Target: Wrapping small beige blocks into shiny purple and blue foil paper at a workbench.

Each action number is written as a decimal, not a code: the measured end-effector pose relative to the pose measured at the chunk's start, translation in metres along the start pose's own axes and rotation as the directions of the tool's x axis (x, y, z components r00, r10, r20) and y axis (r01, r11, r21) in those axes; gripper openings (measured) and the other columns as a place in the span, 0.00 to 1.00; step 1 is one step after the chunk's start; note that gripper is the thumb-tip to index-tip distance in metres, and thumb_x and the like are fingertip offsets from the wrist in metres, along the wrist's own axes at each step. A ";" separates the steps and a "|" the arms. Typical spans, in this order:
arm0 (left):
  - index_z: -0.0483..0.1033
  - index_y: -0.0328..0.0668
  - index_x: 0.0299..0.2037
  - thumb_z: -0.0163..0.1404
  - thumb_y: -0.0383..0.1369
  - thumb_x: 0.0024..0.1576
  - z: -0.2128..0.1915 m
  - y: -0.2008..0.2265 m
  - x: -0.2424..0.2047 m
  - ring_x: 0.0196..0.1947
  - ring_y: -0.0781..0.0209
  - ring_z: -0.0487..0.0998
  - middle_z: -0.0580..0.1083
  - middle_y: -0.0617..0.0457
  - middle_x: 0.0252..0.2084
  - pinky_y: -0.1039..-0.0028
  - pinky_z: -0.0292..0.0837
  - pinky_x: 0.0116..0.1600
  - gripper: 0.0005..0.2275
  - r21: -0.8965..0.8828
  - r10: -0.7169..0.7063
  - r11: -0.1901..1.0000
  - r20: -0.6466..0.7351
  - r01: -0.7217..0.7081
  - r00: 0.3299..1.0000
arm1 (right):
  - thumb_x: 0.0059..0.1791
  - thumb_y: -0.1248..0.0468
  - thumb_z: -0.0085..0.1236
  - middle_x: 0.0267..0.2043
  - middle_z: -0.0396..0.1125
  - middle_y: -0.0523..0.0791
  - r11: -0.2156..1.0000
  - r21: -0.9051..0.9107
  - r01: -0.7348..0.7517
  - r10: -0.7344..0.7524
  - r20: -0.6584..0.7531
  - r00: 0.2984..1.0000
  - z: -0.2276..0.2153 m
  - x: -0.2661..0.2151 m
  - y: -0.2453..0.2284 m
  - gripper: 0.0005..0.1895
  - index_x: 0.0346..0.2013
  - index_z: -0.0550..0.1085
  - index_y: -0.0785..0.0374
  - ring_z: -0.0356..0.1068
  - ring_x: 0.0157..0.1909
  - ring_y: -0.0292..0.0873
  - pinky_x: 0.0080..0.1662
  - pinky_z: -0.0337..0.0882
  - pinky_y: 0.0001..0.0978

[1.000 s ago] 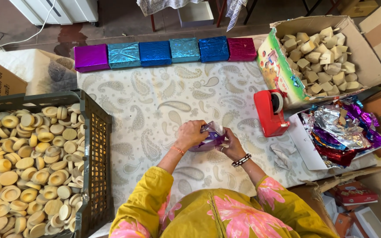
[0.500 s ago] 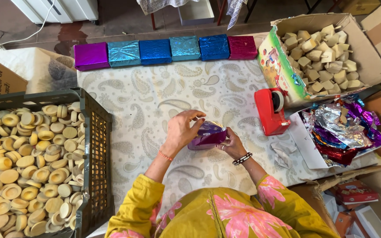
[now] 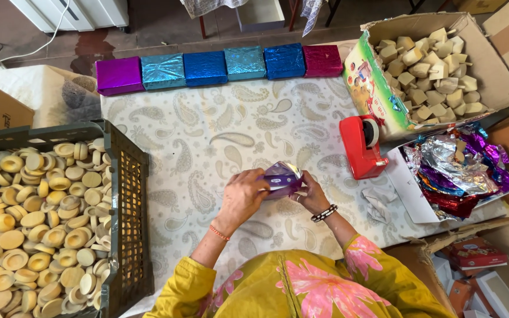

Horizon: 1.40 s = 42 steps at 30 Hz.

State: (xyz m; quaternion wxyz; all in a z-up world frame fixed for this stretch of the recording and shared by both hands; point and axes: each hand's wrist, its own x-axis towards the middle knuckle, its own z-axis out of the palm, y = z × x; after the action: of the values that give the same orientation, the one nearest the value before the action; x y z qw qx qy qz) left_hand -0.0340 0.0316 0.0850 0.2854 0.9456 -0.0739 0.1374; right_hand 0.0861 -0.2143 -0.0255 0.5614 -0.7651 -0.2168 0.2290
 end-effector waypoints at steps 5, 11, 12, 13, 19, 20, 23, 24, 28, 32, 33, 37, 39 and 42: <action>0.74 0.44 0.52 0.66 0.33 0.46 -0.020 -0.003 -0.004 0.59 0.46 0.73 0.71 0.47 0.62 0.59 0.68 0.61 0.23 -0.232 -0.153 0.965 -0.122 0.122 0.981 | 0.41 0.77 0.67 0.51 0.68 0.45 1.000 -0.005 0.024 -0.024 0.004 1.000 0.002 0.001 0.004 0.33 0.59 0.66 0.61 0.70 0.48 0.40 0.53 0.75 0.35; 0.62 0.44 0.62 0.69 0.34 0.40 0.017 -0.028 -0.022 0.60 0.54 0.75 0.72 0.48 0.59 0.65 0.73 0.61 0.38 -0.422 -0.458 0.788 0.087 0.449 0.885 | 0.40 0.76 0.67 0.52 0.67 0.44 0.990 0.138 -0.010 0.018 -0.057 0.998 0.000 0.003 0.018 0.36 0.57 0.61 0.59 0.70 0.50 0.38 0.52 0.75 0.35; 0.62 0.43 0.62 0.69 0.35 0.41 0.020 -0.026 -0.021 0.61 0.52 0.74 0.72 0.47 0.60 0.63 0.72 0.62 0.37 -0.434 -0.396 0.822 0.031 0.369 0.918 | 0.40 0.77 0.67 0.52 0.67 0.44 0.988 0.157 0.010 -0.003 -0.047 0.999 0.000 0.001 0.020 0.34 0.57 0.62 0.59 0.70 0.51 0.38 0.53 0.76 0.35; 0.63 0.41 0.61 0.68 0.36 0.43 0.022 -0.025 -0.021 0.62 0.50 0.73 0.71 0.46 0.62 0.62 0.71 0.63 0.36 -0.442 -0.331 0.850 -0.027 0.286 0.943 | 0.40 0.77 0.66 0.53 0.66 0.44 0.984 0.176 0.030 -0.024 -0.038 0.999 0.000 0.000 0.021 0.33 0.56 0.62 0.60 0.70 0.52 0.38 0.54 0.76 0.35; 0.68 0.46 0.62 0.56 0.32 0.55 0.004 0.011 0.035 0.68 0.46 0.68 0.72 0.46 0.64 0.58 0.62 0.70 0.23 -0.294 -0.142 0.951 -0.132 0.098 0.981 | 0.40 0.79 0.65 0.52 0.65 0.45 0.986 0.144 0.089 -0.081 -0.055 0.995 0.005 -0.001 0.022 0.34 0.57 0.63 0.61 0.68 0.53 0.38 0.54 0.74 0.35; 0.68 0.46 0.62 0.56 0.32 0.55 0.010 0.013 0.045 0.68 0.46 0.68 0.72 0.46 0.64 0.58 0.62 0.70 0.23 -0.293 -0.141 0.951 -0.136 0.097 0.981 | 0.40 0.79 0.65 0.52 0.65 0.45 0.986 0.143 0.092 -0.085 -0.055 0.995 0.006 0.000 0.021 0.34 0.57 0.63 0.61 0.68 0.53 0.38 0.54 0.74 0.35; 0.68 0.46 0.65 0.54 0.30 0.53 0.027 0.016 0.075 0.65 0.47 0.69 0.73 0.45 0.60 0.54 0.61 0.69 0.26 -0.136 -0.055 0.989 0.052 0.061 0.997 | 0.39 0.78 0.65 0.52 0.65 0.44 0.990 0.141 -0.014 0.022 -0.058 0.998 0.009 0.003 0.021 0.36 0.58 0.61 0.60 0.70 0.51 0.39 0.53 0.75 0.34; 0.71 0.46 0.61 0.56 0.32 0.51 0.034 0.017 0.083 0.63 0.47 0.70 0.74 0.46 0.56 0.50 0.59 0.66 0.25 -0.092 0.018 0.996 0.112 -0.008 0.994 | 0.39 0.78 0.65 0.54 0.64 0.44 0.990 0.137 -0.021 0.028 -0.053 0.998 0.009 0.004 0.023 0.37 0.59 0.60 0.60 0.70 0.53 0.40 0.54 0.75 0.34; 0.83 0.53 0.40 0.57 0.33 0.49 0.056 0.014 0.106 0.53 0.54 0.76 0.79 0.54 0.39 0.45 0.55 0.69 0.09 0.083 0.141 0.980 0.363 -0.182 0.921 | 0.39 0.75 0.67 0.56 0.63 0.45 0.996 0.083 -0.042 0.045 -0.040 0.998 0.005 0.008 0.028 0.41 0.63 0.59 0.60 0.71 0.56 0.42 0.57 0.75 0.37; 0.82 0.53 0.25 0.56 0.30 0.47 0.058 0.011 0.104 0.47 0.58 0.78 0.78 0.58 0.32 0.52 0.60 0.68 0.03 0.017 0.191 0.978 0.327 -0.208 0.925 | 0.41 0.75 0.68 0.58 0.65 0.45 0.998 -0.060 0.011 -0.012 -0.009 1.000 0.004 0.014 0.051 0.38 0.63 0.63 0.62 0.67 0.61 0.42 0.57 0.74 0.41; 0.81 0.52 0.24 0.57 0.30 0.47 0.053 0.011 0.102 0.45 0.57 0.78 0.78 0.58 0.30 0.51 0.60 0.67 0.02 -0.005 0.227 0.972 0.266 -0.234 0.937 | 0.41 0.75 0.68 0.60 0.64 0.44 1.000 0.027 -0.005 0.004 0.024 1.000 0.005 0.014 0.053 0.38 0.64 0.63 0.62 0.68 0.60 0.40 0.57 0.74 0.40; 0.81 0.51 0.27 0.56 0.28 0.49 0.016 0.012 0.095 0.43 0.58 0.79 0.79 0.58 0.32 0.53 0.61 0.68 0.03 -0.034 0.259 0.966 0.108 -0.257 0.960 | 0.41 0.75 0.63 0.60 0.63 0.40 0.989 0.151 0.010 -0.018 0.052 0.998 0.005 0.016 0.037 0.39 0.65 0.61 0.59 0.67 0.60 0.36 0.56 0.76 0.38; 0.81 0.49 0.35 0.57 0.28 0.50 -0.012 0.006 0.090 0.44 0.56 0.79 0.80 0.56 0.37 0.57 0.64 0.65 0.05 -0.161 0.231 0.960 0.001 -0.228 0.973 | 0.42 0.76 0.65 0.55 0.66 0.42 0.989 0.145 -0.025 0.020 0.038 0.999 0.000 0.023 0.024 0.35 0.62 0.64 0.61 0.69 0.55 0.37 0.55 0.77 0.39; 0.80 0.48 0.48 0.58 0.29 0.52 -0.032 -0.016 0.076 0.46 0.56 0.80 0.80 0.52 0.44 0.64 0.71 0.57 0.13 -0.350 0.045 0.932 -0.136 -0.090 0.990 | 0.43 0.77 0.66 0.48 0.70 0.44 0.988 0.152 -0.033 0.033 -0.004 0.999 -0.012 0.041 0.014 0.30 0.58 0.69 0.63 0.71 0.48 0.39 0.52 0.78 0.39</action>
State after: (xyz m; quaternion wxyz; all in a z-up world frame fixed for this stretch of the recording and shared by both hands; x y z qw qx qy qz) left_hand 0.0348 0.0577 0.1255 0.4506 0.8649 -0.1118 0.1908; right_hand 0.1268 -0.2034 -0.0405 0.6147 -0.7244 -0.1844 0.2518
